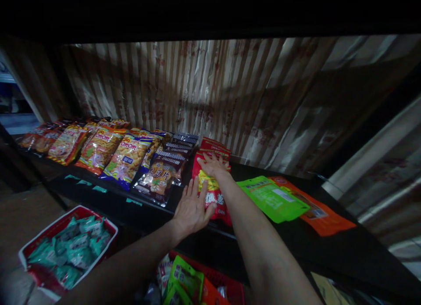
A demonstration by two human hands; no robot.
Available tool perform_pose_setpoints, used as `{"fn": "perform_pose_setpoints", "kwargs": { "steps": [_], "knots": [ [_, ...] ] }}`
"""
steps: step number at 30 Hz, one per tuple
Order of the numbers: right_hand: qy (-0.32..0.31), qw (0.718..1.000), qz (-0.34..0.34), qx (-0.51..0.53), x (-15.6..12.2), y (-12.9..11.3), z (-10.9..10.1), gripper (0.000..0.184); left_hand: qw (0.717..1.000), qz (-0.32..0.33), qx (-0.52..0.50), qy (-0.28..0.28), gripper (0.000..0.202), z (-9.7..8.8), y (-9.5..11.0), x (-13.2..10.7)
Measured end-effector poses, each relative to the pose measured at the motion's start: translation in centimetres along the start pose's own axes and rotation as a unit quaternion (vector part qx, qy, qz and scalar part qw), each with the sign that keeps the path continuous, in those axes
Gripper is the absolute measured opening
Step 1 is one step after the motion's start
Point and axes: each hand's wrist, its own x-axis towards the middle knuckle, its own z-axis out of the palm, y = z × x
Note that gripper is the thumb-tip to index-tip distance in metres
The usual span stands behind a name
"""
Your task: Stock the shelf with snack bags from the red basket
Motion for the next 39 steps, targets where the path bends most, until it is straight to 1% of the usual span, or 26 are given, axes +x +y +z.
{"fn": "perform_pose_setpoints", "kwargs": {
  "steps": [3, 5, 7, 9, 10, 13, 14, 16, 19, 20, 22, 25, 29, 34, 37, 39],
  "knots": [
    [0.009, 1.0, -0.006, -0.018, -0.2, -0.2, -0.6, 0.072, 1.0, -0.001, 0.0, 0.009, 0.072, 0.2, 0.0, 0.0],
    [0.05, 0.998, -0.026, -0.04, -0.8, -0.5, -1.2, 0.07, 1.0, 0.002, 0.003, 0.013, 0.073, 0.2, -0.1, 0.0],
    [0.105, 0.991, -0.064, -0.06, -1.9, -0.7, -1.7, 0.068, 1.0, 0.002, 0.01, 0.018, 0.073, 0.3, -0.1, 0.1],
    [0.134, 0.984, -0.095, -0.069, -3.1, -0.6, -1.8, 0.066, 1.0, 0.003, 0.017, 0.025, 0.073, 0.4, -0.2, 0.2],
    [0.129, 0.984, -0.099, -0.069, -3.8, -0.5, -1.7, 0.065, 0.999, 0.004, 0.022, 0.028, 0.073, 0.4, -0.2, 0.2],
    [0.079, 0.991, -0.092, -0.063, -5.2, 0.3, -0.6, 0.062, 0.998, 0.012, 0.039, 0.038, 0.072, 0.6, -0.3, 0.3],
    [0.075, 0.99, -0.098, -0.061, -5.6, 0.5, -0.2, 0.06, 0.998, 0.015, 0.046, 0.045, 0.071, 0.6, -0.3, 0.3],
    [0.106, 0.985, -0.125, -0.056, -6.2, 1.0, 0.4, 0.057, 0.996, 0.024, 0.062, 0.064, 0.071, 0.5, -0.4, 0.2],
    [0.181, 0.972, -0.147, -0.026, -7.4, 1.1, 0.6, 0.056, 0.99, 0.058, 0.085, 0.095, 0.071, 0.2, -0.4, -0.1],
    [0.196, 0.969, -0.147, -0.015, -7.9, 1.1, 0.6, 0.056, 0.988, 0.071, 0.09, 0.1, 0.07, 0.0, -0.3, -0.2],
    [0.206, 0.968, -0.147, -0.002, -9.0, 1.1, 0.7, 0.055, 0.987, 0.083, 0.09, 0.107, 0.069, -0.2, -0.3, -0.5],
    [0.208, 0.968, -0.137, 0.007, -10.8, 1.1, 0.9, 0.054, 0.988, 0.081, 0.075, 0.106, 0.069, -0.4, -0.3, -0.9],
    [0.217, 0.97, -0.107, 0.033, -12.8, 1.6, 0.9, 0.052, 0.99, 0.082, 0.047, 0.105, 0.066, -0.5, -0.8, -1.8],
    [0.25, 0.963, -0.09, 0.053, -15.2, 3.0, 1.1, 0.054, 0.988, 0.109, 0.038, 0.099, 0.053, -0.8, -1.6, -4.1],
    [0.26, 0.96, -0.089, 0.059, -16.5, 3.8, 2.0, 0.052, 0.987, 0.128, 0.036, 0.086, 0.05, -1.0, -2.0, -5.7],
    [0.255, 0.96, -0.098, 0.055, -17.2, 4.1, 2.7, 0.051, 0.987, 0.134, 0.032, 0.079, 0.049, -1.2, -2.3, -6.6]
  ]
}}
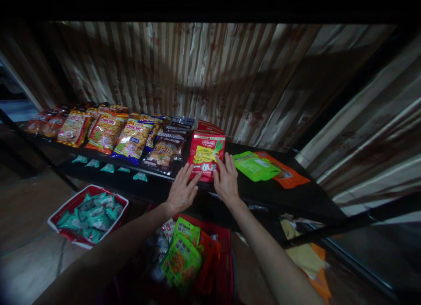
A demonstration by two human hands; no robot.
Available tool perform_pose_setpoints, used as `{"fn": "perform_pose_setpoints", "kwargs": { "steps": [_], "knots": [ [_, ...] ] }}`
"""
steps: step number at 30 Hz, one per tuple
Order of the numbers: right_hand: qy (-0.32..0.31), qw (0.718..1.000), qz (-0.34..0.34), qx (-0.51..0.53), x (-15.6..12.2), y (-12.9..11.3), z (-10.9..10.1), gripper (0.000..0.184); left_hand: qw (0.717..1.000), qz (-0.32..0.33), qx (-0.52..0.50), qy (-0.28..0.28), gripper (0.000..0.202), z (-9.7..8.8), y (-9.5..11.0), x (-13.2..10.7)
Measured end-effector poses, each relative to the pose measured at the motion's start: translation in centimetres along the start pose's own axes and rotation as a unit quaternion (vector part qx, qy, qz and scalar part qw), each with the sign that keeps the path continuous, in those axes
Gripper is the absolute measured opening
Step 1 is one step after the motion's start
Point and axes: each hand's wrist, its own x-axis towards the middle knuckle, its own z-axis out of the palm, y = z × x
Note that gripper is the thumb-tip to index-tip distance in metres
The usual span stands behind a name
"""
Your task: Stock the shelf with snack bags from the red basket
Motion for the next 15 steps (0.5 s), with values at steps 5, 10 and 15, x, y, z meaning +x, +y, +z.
{"fn": "perform_pose_setpoints", "kwargs": {
  "steps": [5, 10, 15],
  "knots": [
    [-0.012, 1.0, -0.008, -0.005, -1.5, -0.5, 0.3, 0.049, 0.999, -0.032, 0.003, 0.021, 0.048, -1.4, -1.1, -1.7],
    [-0.009, 0.998, -0.038, 0.051, -1.2, -3.4, -0.2, 0.05, 0.993, -0.089, 0.04, 0.071, 0.046, -3.7, -4.0, -1.8],
    [-0.05, 0.982, -0.036, 0.181, 0.6, -8.9, 1.2, 0.055, 0.973, -0.199, 0.086, 0.076, 0.048, -4.8, -7.7, -0.5]
  ]
}}
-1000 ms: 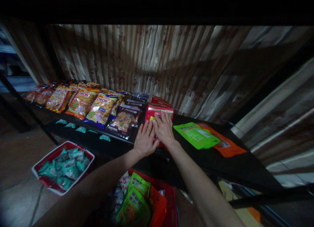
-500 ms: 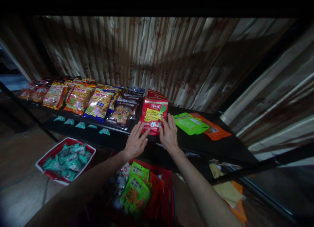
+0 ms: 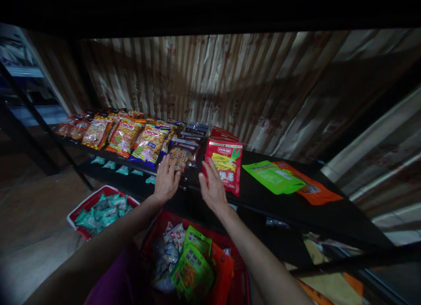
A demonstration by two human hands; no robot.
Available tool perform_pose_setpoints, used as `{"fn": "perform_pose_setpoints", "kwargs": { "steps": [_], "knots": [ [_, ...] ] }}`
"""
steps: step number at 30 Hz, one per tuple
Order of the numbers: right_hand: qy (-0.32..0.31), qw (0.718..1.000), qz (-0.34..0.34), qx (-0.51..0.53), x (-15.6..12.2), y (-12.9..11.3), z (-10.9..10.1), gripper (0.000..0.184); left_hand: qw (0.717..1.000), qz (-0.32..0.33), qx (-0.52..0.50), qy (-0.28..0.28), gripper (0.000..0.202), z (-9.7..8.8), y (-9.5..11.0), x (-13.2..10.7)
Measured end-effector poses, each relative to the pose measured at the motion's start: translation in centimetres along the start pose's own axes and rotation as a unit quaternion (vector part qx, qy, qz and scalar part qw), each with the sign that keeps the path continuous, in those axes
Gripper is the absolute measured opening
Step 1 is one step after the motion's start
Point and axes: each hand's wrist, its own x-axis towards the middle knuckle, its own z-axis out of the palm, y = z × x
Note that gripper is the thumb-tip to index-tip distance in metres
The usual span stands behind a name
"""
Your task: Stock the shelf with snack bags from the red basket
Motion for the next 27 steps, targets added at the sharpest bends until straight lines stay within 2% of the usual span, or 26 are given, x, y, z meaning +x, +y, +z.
{"fn": "perform_pose_setpoints", "kwargs": {
  "steps": [2, 5, 10, 14, 19, 27],
  "knots": [
    [-0.014, 0.999, 0.033, 0.028, 1.6, -1.3, 1.8, 0.056, 1.0, -0.006, 0.018, -0.014, 0.05, 0.4, -0.7, 0.8],
    [-0.03, 0.992, 0.118, 0.032, 4.3, -2.1, 4.2, 0.059, 0.999, -0.024, 0.041, -0.026, 0.054, 1.1, -1.2, 1.6],
    [-0.047, 0.977, 0.202, 0.052, 7.6, -2.0, 6.3, 0.062, 0.996, -0.047, 0.053, -0.05, 0.058, 1.8, -0.9, 2.8],
    [-0.048, 0.973, 0.213, 0.076, 8.0, -1.5, 7.1, 0.063, 0.996, -0.062, 0.054, -0.04, 0.057, 2.6, -0.8, 3.5],
    [-0.02, 0.976, 0.204, 0.078, 7.5, -0.5, 7.8, 0.065, 0.997, -0.05, 0.05, -0.03, 0.057, 3.2, -0.7, 3.7],
    [0.0, 0.973, 0.224, 0.057, 7.8, -1.4, 7.4, 0.069, 0.997, -0.071, 0.035, -0.017, 0.06, 2.5, -0.8, 4.2]
  ]
}}
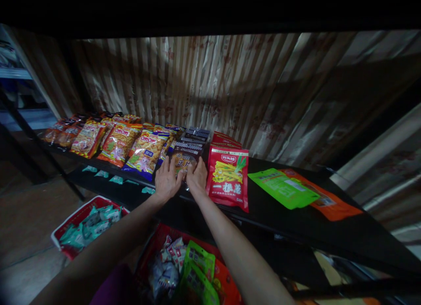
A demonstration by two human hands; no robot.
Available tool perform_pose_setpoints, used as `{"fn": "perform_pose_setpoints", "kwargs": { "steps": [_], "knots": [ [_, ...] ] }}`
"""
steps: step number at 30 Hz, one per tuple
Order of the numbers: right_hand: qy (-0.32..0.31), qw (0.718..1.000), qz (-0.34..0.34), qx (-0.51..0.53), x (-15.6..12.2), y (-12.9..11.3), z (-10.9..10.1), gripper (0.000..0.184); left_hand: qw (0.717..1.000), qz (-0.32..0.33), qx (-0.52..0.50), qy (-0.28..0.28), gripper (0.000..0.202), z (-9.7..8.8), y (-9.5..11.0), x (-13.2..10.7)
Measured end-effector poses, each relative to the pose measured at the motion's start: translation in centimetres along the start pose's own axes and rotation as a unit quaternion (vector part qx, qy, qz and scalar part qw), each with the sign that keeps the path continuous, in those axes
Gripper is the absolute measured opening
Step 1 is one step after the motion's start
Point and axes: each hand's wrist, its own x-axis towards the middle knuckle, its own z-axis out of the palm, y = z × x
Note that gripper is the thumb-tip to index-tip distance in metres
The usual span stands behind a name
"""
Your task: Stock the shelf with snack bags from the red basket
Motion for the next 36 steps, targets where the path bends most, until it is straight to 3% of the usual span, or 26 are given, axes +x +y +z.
{"fn": "perform_pose_setpoints", "kwargs": {
  "steps": [12, 21, 36],
  "knots": [
    [-0.018, 0.999, 0.019, 0.018, 0.7, 0.5, 0.6, 0.067, 0.998, 0.001, -0.032, -0.045, 0.062, 0.1, -0.5, 1.2],
    [0.006, 1.0, 0.021, 0.006, 0.3, 0.3, 0.8, 0.066, 0.995, 0.017, -0.077, -0.054, 0.065, 0.8, -1.0, 1.4],
    [0.06, 0.998, -0.014, 0.022, 1.2, 0.6, 1.7, 0.066, 0.992, -0.027, -0.103, -0.069, 0.06, 0.7, -1.4, 2.8]
  ]
}}
